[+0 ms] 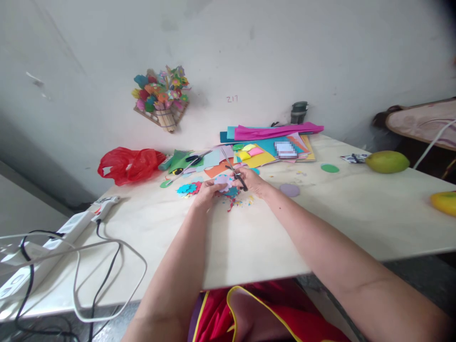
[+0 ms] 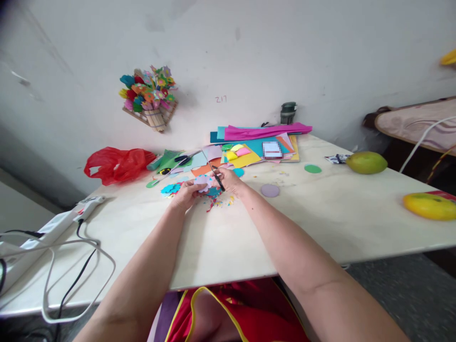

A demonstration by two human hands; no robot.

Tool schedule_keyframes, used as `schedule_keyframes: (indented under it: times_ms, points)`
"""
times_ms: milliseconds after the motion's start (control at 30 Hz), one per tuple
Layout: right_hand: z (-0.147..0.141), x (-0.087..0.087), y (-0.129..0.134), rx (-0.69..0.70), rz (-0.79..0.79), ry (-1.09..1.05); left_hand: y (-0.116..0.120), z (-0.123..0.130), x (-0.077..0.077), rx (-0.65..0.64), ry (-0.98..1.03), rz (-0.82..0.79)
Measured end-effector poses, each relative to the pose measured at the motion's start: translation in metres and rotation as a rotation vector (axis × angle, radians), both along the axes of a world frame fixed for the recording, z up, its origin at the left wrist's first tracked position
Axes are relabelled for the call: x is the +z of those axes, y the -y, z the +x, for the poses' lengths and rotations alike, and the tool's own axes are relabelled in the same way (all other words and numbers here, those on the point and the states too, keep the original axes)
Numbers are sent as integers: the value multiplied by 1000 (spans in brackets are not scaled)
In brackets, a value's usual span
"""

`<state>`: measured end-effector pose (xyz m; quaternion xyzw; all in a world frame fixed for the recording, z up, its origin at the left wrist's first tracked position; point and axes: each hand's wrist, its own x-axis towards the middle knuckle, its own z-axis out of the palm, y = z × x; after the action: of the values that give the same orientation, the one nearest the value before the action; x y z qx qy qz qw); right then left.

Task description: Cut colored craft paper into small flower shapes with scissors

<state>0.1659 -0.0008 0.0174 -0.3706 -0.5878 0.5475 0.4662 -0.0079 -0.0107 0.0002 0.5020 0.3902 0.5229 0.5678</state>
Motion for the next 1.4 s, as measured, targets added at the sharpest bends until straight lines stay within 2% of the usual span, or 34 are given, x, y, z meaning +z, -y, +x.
schedule_keyframes:
  times_ms: [300, 633, 1100, 1400]
  points:
    - [6, -2, 2, 90, -79, 75, -3, -1, 2, 132, 145, 3]
    - [10, -10, -2, 257, -18, 175, -6, -4, 3, 207, 188, -8]
    - [12, -3, 2, 318, 3, 261, -7, -6, 2, 196, 223, -35]
    - [16, -5, 0, 370, -4, 276, -5, -7, 3, 163, 206, -62]
